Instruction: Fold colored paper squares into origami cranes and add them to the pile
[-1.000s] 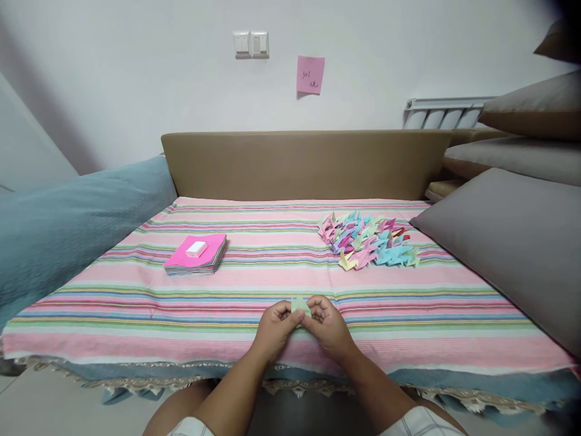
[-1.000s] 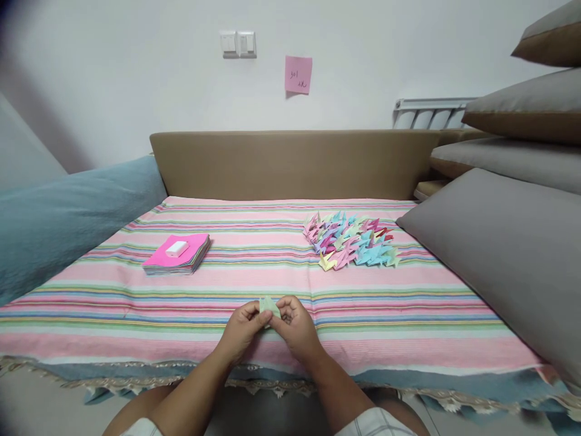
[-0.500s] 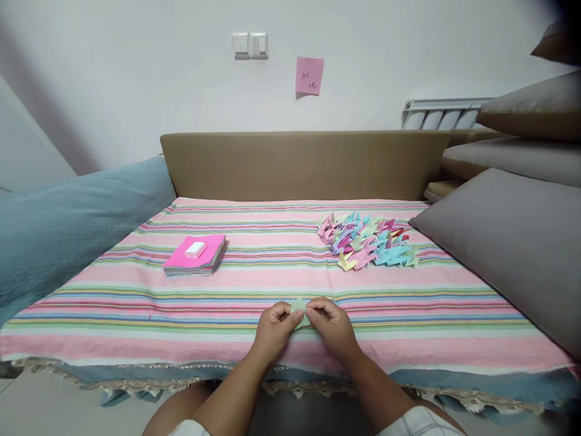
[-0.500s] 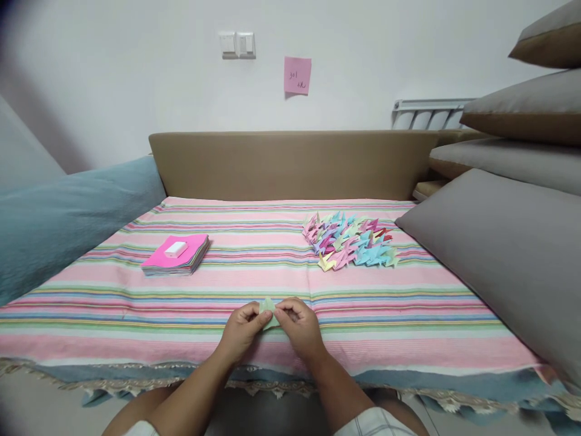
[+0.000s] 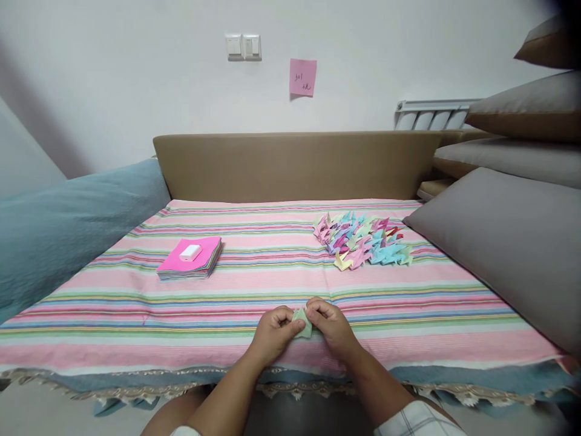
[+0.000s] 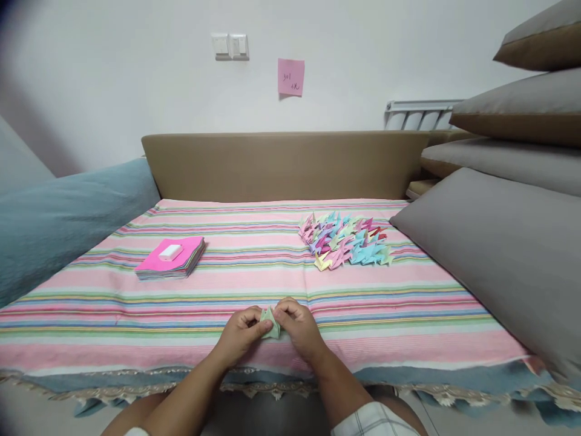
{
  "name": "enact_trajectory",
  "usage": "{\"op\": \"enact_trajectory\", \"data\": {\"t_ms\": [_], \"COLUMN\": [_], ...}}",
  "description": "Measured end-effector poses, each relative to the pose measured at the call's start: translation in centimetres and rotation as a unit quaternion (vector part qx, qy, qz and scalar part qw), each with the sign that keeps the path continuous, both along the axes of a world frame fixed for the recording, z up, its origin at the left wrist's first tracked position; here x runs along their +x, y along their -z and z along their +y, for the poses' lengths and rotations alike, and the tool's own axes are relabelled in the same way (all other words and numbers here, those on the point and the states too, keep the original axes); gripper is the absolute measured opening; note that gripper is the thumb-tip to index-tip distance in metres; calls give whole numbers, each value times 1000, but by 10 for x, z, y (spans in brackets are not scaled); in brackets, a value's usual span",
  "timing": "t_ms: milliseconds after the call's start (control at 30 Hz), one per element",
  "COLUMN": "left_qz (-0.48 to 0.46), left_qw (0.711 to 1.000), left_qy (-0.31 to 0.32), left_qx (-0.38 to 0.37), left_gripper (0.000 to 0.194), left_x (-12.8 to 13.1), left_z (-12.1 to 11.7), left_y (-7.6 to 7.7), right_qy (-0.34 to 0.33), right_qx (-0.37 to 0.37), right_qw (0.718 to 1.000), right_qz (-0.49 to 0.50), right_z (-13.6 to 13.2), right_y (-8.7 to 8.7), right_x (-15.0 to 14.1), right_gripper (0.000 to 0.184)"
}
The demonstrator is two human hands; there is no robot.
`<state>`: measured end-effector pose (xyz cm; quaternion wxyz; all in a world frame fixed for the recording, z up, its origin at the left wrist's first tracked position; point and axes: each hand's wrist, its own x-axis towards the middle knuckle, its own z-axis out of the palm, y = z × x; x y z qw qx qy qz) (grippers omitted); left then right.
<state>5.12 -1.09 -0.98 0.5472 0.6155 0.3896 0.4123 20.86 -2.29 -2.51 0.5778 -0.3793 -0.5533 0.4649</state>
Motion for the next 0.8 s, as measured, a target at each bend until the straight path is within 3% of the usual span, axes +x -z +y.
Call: {"op": "enact_trajectory", "data": {"t_ms": [167,267,467,633,800], "left_qz": [-47,-84,-110,-112,-137], "left_qw": [998,993,990,991,988], "left_qy": [-27,-62,-67,-46,-32], "left_qx": [-37,-48,-53,-53,-65], "left_gripper": [31,30,28,26,31], "left_x": [2,3,4,5,5], "left_z": [0,0,-1,-2,-4], "left_y": [3,4,2,2,6], "right_qy": [-22,-67,-72,-125,-115], "right_qx": [-47,-94,-132,-175,-182], "right_qw": [997,989,988,975,971], "right_qz": [64,93,31,-49,-102], "right_z": [-2,-3,-4,-9,-12], "right_y": [4,5,5,-2,-10], "right_x": [-5,-12,-16,-14,-16], "right_gripper": [24,41,34,32,28]}}
